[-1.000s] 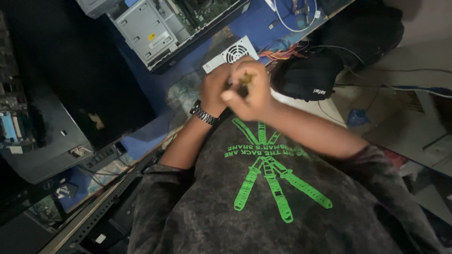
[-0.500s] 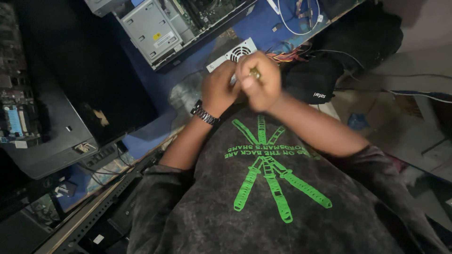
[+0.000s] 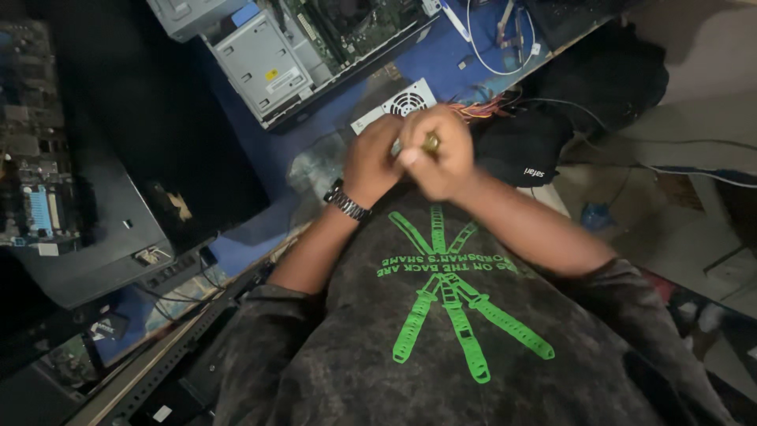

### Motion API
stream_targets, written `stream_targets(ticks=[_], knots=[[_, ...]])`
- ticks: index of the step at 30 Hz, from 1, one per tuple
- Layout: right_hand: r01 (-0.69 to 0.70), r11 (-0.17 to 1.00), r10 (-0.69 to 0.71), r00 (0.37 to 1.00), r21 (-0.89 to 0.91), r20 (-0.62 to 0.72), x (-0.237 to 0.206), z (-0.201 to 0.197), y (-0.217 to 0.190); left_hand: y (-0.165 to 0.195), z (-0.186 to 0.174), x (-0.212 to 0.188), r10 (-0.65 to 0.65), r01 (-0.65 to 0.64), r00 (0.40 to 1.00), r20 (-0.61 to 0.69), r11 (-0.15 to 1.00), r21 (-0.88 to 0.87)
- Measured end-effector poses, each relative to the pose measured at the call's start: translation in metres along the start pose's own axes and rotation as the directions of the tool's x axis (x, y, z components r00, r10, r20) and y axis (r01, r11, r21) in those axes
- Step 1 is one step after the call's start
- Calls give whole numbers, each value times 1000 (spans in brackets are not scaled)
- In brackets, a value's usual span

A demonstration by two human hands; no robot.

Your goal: The person uses a yellow screwdriver to remove screws from a computer case and then from a power supply unit. They manipulate the power supply and its wires while working at a cluttered bench with other computer parts nearby.

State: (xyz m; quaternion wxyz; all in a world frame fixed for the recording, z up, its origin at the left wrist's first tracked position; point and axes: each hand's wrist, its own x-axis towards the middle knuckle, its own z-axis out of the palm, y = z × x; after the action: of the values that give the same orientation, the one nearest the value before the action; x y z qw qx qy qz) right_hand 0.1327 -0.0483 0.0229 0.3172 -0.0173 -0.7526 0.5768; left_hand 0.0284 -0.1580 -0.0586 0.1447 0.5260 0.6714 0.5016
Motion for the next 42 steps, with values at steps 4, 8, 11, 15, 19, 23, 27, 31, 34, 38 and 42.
stream_targets(ticks=[4, 8, 11, 15, 19, 23, 27, 31, 34, 38, 42], knots=[[-412, 720, 272, 908, 558, 320, 16, -33, 9, -2, 3, 2, -33, 35, 987, 157, 999, -8], [91, 986, -118, 975, -141, -190, 7, 4, 0, -2, 7, 3, -218, 219, 975, 47, 975, -17], [350, 896, -404, 898, -274, -172, 0, 21, -4, -4, 5, 2, -119, 123, 991, 55, 989, -78], [-46, 968, 26, 996, 247, 84, 1, -14, 6, -5, 5, -7, 16, -6, 994, 104, 995, -101], [-170, 937, 114, 975, 305, 193, -7, -35, 32, -10, 13, -6, -99, 103, 988, 116, 994, -27], [-234, 936, 296, 927, 262, -229, -29, -24, 72, -8, 14, -2, -90, 92, 995, -52, 995, 48], [-372, 849, 337, 928, -376, -157, -64, -34, 116, -1, 6, -1, -161, 175, 981, -110, 977, 124], [-207, 782, 350, 927, -588, 139, -103, -38, 143, 5, 3, 3, -85, 112, 984, -156, 979, 173], [-214, 698, 377, 921, -683, 97, -117, -28, 155, 9, 3, 4, -94, 118, 984, -151, 979, 164], [-166, 656, 341, 935, -736, 93, -114, -22, 162, 15, 2, 5, -136, 155, 983, -124, 975, 158], [-125, 729, 287, 949, -673, 135, -106, -23, 163, 21, -1, 5, -169, 163, 981, -95, 984, -66]])
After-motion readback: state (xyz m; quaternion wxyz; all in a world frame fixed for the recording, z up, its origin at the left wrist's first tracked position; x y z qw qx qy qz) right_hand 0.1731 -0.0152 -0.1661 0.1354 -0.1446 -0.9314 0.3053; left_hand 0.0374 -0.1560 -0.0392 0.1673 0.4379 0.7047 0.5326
